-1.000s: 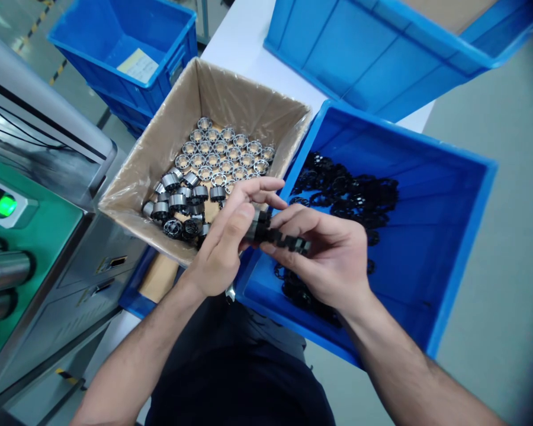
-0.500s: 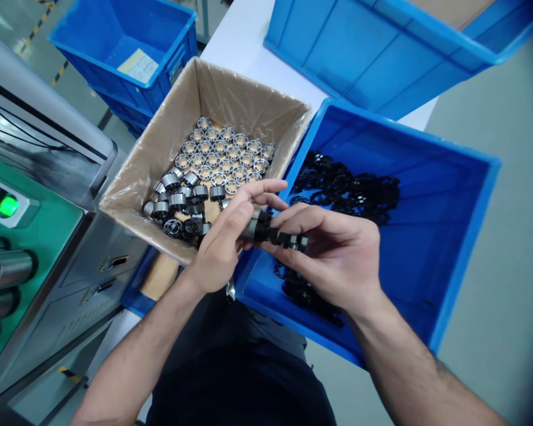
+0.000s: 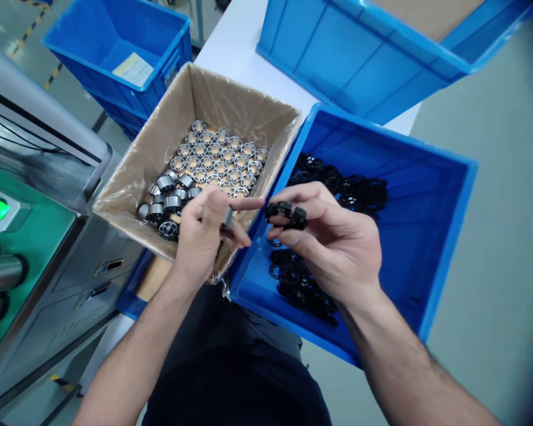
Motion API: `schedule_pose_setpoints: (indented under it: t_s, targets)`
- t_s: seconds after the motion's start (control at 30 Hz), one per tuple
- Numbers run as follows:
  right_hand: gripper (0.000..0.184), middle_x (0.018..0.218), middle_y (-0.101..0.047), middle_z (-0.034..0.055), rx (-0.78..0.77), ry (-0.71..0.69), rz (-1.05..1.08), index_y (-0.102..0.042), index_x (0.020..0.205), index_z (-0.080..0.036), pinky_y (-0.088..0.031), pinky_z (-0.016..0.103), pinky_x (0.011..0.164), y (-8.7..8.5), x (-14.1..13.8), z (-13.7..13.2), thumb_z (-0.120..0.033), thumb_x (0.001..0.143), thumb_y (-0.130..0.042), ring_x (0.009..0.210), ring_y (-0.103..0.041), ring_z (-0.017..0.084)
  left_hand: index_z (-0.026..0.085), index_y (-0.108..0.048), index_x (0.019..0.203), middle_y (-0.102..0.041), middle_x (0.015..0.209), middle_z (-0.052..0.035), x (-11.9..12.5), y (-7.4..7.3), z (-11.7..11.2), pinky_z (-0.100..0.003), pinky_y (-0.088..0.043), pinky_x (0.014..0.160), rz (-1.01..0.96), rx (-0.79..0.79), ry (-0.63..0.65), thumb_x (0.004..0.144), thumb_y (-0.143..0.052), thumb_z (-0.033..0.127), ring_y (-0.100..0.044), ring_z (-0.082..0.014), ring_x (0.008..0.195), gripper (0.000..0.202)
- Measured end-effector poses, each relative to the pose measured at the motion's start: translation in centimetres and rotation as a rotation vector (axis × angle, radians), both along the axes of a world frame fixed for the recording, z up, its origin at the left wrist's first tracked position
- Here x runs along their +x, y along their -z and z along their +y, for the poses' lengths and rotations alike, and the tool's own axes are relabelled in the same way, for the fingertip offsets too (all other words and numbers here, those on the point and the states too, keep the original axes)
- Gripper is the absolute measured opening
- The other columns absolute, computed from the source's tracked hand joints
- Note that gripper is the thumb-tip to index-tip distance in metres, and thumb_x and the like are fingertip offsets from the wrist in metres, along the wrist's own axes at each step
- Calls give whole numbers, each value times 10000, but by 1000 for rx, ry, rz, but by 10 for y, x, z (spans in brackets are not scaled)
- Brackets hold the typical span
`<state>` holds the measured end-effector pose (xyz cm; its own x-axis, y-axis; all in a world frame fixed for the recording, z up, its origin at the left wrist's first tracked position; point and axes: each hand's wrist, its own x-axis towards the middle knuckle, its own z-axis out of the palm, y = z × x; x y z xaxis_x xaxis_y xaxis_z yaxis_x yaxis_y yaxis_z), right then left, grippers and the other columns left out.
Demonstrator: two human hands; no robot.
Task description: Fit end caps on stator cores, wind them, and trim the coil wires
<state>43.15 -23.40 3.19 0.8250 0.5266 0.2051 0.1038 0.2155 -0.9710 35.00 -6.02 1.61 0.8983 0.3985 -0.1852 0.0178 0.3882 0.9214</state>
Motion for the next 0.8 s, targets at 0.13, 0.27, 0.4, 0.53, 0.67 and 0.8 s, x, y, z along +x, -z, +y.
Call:
schedule_pose_setpoints:
  t_s: [0.13, 0.27, 0.4, 0.53, 0.67, 0.8]
  targets:
    - [252, 924, -865, -6, -51, 31, 28, -916, 1046, -289, -725, 256, 660, -3, -3, 0, -361, 917, -1119, 752, -833, 158, 256, -693, 1127, -630, 619, 59, 0, -1, 1, -236, -286, 387, 13, 35, -99, 1024, -676, 1015, -376, -88, 384, 767]
    - [351, 906, -902, -53, 35, -20, 145, -822, 1126, -303, -766, 259, 704, -6, -6, 1, -295, 926, -1111, 771, -903, 178, 311, -697, 1512, -676, 810, 19, 1, -7, 0, -245, -425, 512, 33, -45, 61, 1104, -689, 902, -591, -139, 590, 718]
    - [168, 1025, -924, 11, -114, 51, -47, -913, 1102, -285, -762, 265, 766, -3, -4, -1, -248, 991, -1033, 867, -898, 178, 300, -706, 1312, -614, 841, 28, -1, -7, -1, -236, -410, 526, 43, -108, 215, 1097, -826, 747, -552, -119, 601, 510]
    - [254, 1113, -898, 43, -188, 126, -279, -965, 1198, -328, -742, 286, 802, 4, -4, -2, -134, 1051, -894, 1021, -868, 199, 259, -677, 1116, -453, 762, 44, -5, 1, -3, -238, -310, 503, 43, -19, 242, 1158, -660, 831, -384, -104, 566, 574]
    - [252, 1108, -889, 38, -229, 165, -278, -934, 1251, -317, -757, 337, 836, 12, -11, 2, -150, 1080, -854, 971, -850, 202, 274, -720, 1193, -534, 915, 9, -8, 4, -3, -214, -404, 551, 62, 3, 262, 1205, -602, 778, -427, -125, 681, 518]
    - [200, 1041, -882, 24, -217, 191, -264, -912, 1142, -299, -719, 321, 763, 15, -14, 5, -123, 1072, -846, 902, -822, 186, 329, -725, 1346, -604, 1016, -10, -10, 0, -2, -204, -452, 571, 75, 54, 301, 1191, -590, 829, -539, -150, 776, 540]
